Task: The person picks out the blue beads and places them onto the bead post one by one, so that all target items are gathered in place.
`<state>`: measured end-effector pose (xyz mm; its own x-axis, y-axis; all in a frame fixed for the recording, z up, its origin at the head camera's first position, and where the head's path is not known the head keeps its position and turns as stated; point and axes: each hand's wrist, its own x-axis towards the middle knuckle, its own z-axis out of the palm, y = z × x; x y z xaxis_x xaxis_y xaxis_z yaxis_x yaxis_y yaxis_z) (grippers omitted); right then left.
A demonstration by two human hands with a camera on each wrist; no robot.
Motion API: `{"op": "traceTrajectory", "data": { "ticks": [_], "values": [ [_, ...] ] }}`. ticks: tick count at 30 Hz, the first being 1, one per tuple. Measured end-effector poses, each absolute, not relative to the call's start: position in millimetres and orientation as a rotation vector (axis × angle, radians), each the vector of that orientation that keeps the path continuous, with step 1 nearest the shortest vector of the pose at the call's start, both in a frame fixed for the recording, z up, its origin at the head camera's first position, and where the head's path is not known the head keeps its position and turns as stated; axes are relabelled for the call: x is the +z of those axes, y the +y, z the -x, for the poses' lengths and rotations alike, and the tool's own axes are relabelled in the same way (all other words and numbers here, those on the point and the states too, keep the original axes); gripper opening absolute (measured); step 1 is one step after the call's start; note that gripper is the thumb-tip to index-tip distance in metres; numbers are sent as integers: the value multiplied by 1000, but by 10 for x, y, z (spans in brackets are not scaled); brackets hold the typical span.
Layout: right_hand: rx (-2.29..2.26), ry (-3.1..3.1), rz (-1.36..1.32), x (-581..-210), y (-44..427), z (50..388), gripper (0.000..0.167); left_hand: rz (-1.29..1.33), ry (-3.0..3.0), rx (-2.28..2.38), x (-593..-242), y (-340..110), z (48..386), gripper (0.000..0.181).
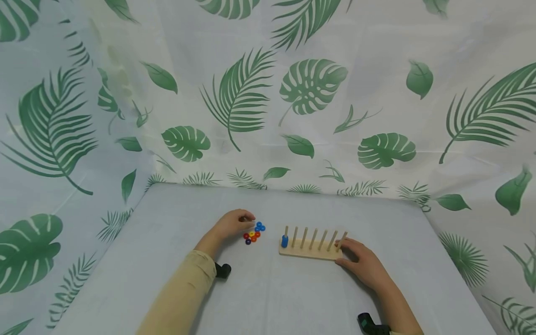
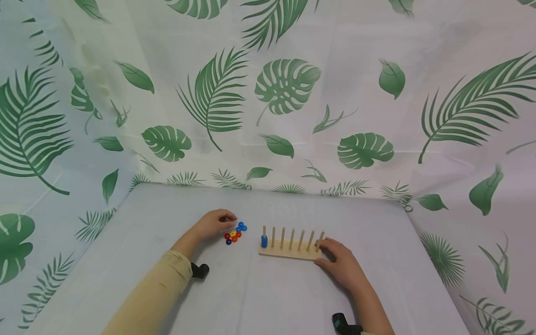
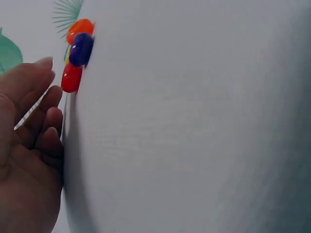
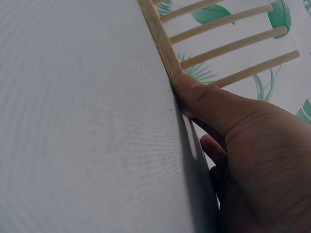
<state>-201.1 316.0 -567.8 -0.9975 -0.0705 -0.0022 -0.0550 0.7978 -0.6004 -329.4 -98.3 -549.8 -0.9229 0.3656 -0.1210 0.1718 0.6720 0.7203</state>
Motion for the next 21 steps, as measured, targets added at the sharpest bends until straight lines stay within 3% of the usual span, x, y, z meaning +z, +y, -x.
{"op": "traceTrajectory", "data": {
  "ticks": [21],
  "values": [
    [-984, 2961, 101, -5683, 3156, 2008, 56, -468, 2696, 1000, -5532, -896, 3301, 27]
  ]
}}
